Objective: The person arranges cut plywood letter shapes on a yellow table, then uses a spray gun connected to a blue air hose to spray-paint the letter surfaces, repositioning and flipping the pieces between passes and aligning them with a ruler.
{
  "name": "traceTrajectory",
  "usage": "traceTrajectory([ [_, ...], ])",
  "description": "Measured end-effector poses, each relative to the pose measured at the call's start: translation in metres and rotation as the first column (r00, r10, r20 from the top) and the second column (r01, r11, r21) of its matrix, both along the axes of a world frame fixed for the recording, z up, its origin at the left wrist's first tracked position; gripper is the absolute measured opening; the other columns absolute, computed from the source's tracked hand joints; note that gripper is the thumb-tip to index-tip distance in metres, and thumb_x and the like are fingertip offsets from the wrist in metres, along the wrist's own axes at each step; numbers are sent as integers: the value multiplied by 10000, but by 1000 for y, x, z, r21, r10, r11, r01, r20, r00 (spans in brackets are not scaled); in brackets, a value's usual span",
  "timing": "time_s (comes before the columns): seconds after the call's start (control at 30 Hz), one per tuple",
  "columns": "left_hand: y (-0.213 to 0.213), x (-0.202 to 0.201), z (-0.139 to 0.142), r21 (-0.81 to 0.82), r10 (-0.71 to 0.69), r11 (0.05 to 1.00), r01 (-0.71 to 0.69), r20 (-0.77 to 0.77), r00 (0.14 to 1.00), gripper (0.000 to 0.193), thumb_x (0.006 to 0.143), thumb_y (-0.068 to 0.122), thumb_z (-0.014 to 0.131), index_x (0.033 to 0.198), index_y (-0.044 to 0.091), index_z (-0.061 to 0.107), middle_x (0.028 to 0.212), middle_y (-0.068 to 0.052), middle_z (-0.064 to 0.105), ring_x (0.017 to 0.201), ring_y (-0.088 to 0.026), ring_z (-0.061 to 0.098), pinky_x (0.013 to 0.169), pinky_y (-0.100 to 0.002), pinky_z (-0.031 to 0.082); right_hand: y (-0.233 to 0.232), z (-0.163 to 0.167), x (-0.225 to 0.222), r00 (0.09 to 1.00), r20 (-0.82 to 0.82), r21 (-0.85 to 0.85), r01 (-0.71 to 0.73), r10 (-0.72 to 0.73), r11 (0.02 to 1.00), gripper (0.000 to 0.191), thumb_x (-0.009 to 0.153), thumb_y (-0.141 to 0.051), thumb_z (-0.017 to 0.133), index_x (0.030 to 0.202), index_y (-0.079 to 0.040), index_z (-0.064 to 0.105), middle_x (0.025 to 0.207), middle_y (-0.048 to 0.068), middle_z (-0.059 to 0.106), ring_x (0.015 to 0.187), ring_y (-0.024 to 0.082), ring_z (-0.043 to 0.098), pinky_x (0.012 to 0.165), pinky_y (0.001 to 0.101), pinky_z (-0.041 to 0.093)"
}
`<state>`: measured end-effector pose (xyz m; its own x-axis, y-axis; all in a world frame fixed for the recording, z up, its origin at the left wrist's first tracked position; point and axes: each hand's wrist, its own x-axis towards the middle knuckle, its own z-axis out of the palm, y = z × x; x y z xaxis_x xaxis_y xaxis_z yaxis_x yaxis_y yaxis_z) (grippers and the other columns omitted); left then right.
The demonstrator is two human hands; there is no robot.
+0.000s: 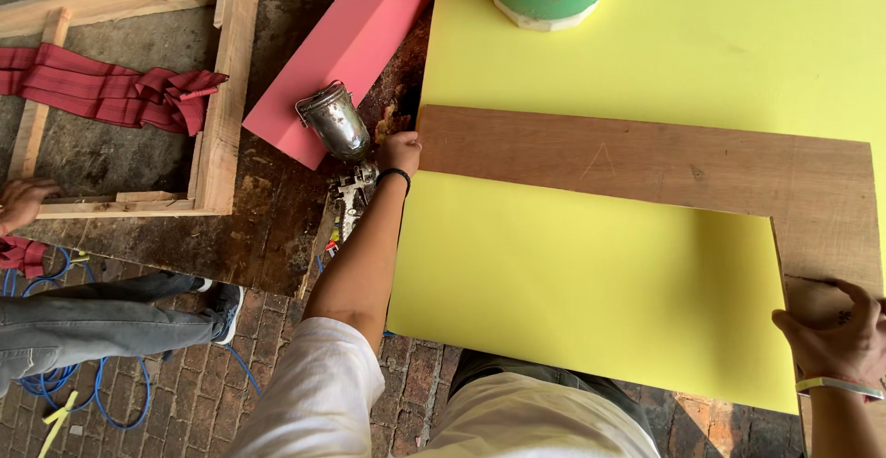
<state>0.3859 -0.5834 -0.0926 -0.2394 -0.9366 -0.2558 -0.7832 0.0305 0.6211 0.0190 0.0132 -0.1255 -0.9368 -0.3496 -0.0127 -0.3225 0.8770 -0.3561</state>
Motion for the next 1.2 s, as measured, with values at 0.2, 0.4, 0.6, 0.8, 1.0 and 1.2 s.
traceTrajectory([
  [0.2, -10, -4, -14, 35, 138, 990, -134, -187, 973, 302, 798, 1, 787, 1090, 59, 738, 1006, -78, 745, 905, -171, 710, 813, -324, 581, -18, 7, -3, 994, -100, 209, -10, 32, 978, 847, 621, -390, 971, 1356, -187, 600, 1511, 217, 403, 1391, 461, 410, 1051, 619, 446],
  [0.4, 10, -13, -15, 214, 127, 975, -65, -290, 949, 505, 720, -54, 825, 1196, 25, 677, 1107, -114, 741, 932, -233, 749, 787, -373, 639, -3, 50, 7, 994, 91, 31, 57, -60, 998, 814, 586, -362, 973, 1329, -211, 676, 1528, 174, 409, 1369, 432, 385, 1109, 575, 387],
  [0.6, 50, 8, 10, -45, -110, 993, 109, -27, 994, 508, 786, -44, 874, 1252, -72, 672, 1114, -179, 751, 993, -224, 730, 860, -346, 589, 19, 50, 28, 998, -49, -67, 27, -30, 997, 914, 513, -401, 990, 1343, -274, 627, 1454, 159, 437, 1327, 433, 388, 1115, 561, 334],
  [0.8, 68, 17, 10, 86, 54, 995, -50, -51, 997, 561, 850, -73, 761, 1376, -14, 576, 1146, -143, 747, 926, -238, 715, 752, -355, 563, 23, 35, 36, 1000, -20, -108, 16, -18, 994, 938, 511, -433, 982, 1360, -325, 599, 1464, 143, 424, 1365, 420, 369, 1161, 550, 281],
  [1.0, 66, 27, 1, 30, 93, 995, -96, 106, 990, 464, 875, -56, 761, 1312, -24, 610, 1147, -155, 734, 963, -236, 729, 796, -340, 603, 19, 29, 42, 1000, 16, -108, 26, -25, 994, 992, 479, -453, 985, 1373, -333, 572, 1496, 147, 385, 1386, 416, 345, 1176, 536, 243],
  [1.2, 65, 24, -1, -11, 186, 982, -190, 258, 948, 403, 911, -8, 734, 1298, -5, 620, 1148, -173, 736, 1008, -242, 732, 859, -341, 604, 16, 23, 43, 996, 77, -91, 45, -39, 995, 1014, 472, -494, 987, 1381, -345, 562, 1527, 158, 360, 1403, 422, 322, 1193, 528, 224],
])
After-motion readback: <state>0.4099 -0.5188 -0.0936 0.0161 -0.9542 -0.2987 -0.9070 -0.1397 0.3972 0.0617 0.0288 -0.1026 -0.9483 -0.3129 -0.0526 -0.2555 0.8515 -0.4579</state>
